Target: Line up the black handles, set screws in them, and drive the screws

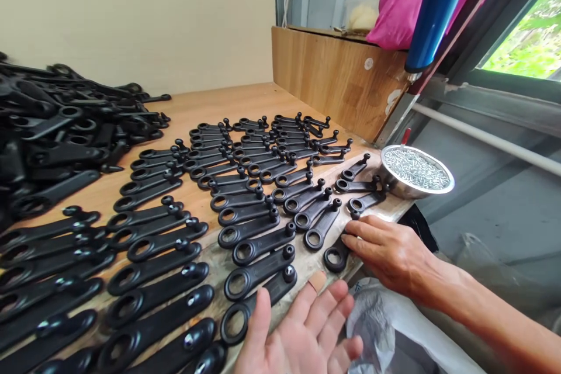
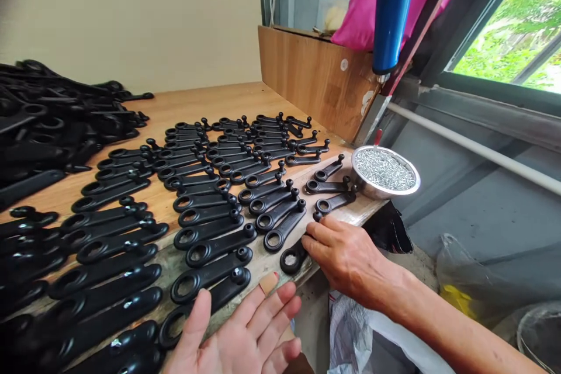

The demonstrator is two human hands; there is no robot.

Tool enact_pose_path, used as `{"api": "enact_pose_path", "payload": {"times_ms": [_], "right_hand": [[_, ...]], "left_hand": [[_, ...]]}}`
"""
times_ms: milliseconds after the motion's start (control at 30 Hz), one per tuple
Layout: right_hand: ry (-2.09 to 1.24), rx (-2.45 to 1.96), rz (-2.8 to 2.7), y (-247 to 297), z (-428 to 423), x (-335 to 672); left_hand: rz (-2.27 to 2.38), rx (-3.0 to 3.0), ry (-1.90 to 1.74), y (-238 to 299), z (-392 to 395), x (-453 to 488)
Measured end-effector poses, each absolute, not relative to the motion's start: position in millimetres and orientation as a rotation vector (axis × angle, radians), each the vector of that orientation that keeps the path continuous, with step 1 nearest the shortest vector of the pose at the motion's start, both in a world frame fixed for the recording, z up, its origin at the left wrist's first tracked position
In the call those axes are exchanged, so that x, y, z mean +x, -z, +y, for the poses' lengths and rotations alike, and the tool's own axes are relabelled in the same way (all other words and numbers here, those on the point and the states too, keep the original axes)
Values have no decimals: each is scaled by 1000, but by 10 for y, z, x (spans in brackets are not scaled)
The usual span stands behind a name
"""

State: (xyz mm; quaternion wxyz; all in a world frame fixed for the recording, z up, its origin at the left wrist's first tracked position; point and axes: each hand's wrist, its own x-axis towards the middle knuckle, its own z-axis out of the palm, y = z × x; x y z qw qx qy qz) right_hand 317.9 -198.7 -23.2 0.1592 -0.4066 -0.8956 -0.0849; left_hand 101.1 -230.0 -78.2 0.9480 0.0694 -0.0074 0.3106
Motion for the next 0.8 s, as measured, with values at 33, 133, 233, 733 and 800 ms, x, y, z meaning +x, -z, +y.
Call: {"api": "enact_pose_path", "payload": {"times_ms": [33,133,233,733,800], "right_hand": [[248,-1177,-2558,235,-2013,3175],[220,-1276,-2653,164,-2064,3134],[96,-1316,-2830,28,-2016,3065],[51,-1460,-2896,-502,-1575,3222],[280,-1684,-2809,-596,-1336,3264]], "left_hand": [[-16,144,-629,789,-2294,1015],[-30,128,-639,794,-2301,1031],[-48,95,-670,781,-2328,1044],[19,57,-654,692,-2373,992],[18,52,-650,688,-2364,996]]}}
